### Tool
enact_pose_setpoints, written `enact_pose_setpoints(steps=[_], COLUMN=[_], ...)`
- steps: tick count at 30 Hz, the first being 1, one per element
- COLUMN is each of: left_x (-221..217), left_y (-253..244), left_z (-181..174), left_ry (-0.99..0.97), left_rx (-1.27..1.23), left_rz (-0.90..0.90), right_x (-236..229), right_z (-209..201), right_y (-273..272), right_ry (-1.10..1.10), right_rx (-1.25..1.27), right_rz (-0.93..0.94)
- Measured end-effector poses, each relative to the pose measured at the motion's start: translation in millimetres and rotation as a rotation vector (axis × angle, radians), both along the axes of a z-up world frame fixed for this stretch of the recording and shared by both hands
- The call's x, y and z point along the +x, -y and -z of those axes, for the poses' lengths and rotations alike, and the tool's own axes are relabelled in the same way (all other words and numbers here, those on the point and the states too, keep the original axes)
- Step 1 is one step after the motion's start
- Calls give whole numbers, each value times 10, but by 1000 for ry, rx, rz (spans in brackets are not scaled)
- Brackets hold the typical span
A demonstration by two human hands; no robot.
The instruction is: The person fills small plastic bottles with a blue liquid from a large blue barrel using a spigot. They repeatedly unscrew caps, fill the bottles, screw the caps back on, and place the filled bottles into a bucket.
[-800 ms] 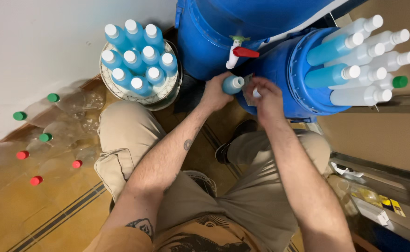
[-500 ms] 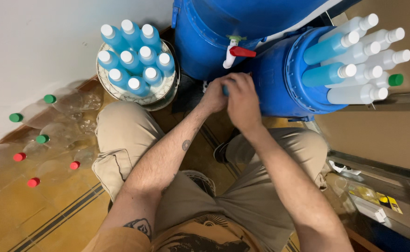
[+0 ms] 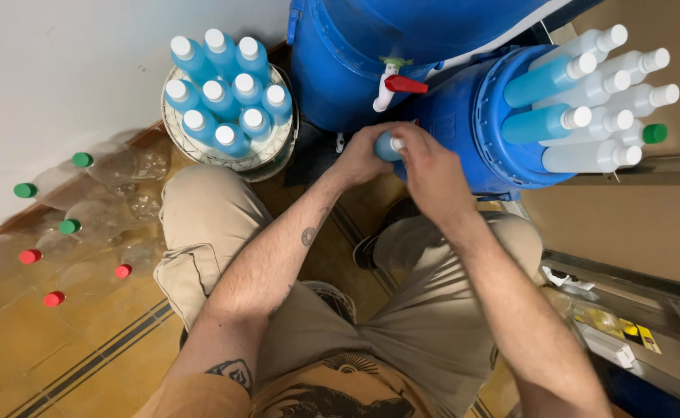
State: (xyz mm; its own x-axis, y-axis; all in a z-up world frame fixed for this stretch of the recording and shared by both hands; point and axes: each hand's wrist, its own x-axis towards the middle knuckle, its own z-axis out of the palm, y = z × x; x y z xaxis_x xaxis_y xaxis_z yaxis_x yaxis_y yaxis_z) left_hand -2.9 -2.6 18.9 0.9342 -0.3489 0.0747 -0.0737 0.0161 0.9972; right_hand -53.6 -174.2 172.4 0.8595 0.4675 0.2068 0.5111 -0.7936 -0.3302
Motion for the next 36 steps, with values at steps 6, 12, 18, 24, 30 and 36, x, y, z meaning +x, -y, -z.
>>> enact_pose_setpoints(steps=[6, 12, 18, 24, 30, 36], left_x=[39, 162, 52, 35, -153, -302], left_y=[214, 153, 168, 169, 204, 131], left_z=[550, 628, 430, 363, 81, -205], left_ry=[14, -17, 18, 0, -60, 83], left_rx=[-46, -5, 46, 99, 184, 95], left_rz=[45, 26, 52, 44, 33, 221], right_x=[44, -38, -46, -30, -84, -410], right_z=[-193, -455, -415, 78, 124, -39], right_y=[206, 28, 128, 237, 54, 470], right_ry=[78, -154, -9, 210, 253, -5], right_rx=[-396, 223, 192, -306, -457, 138], right_rz=[171, 156, 242, 48, 95, 209])
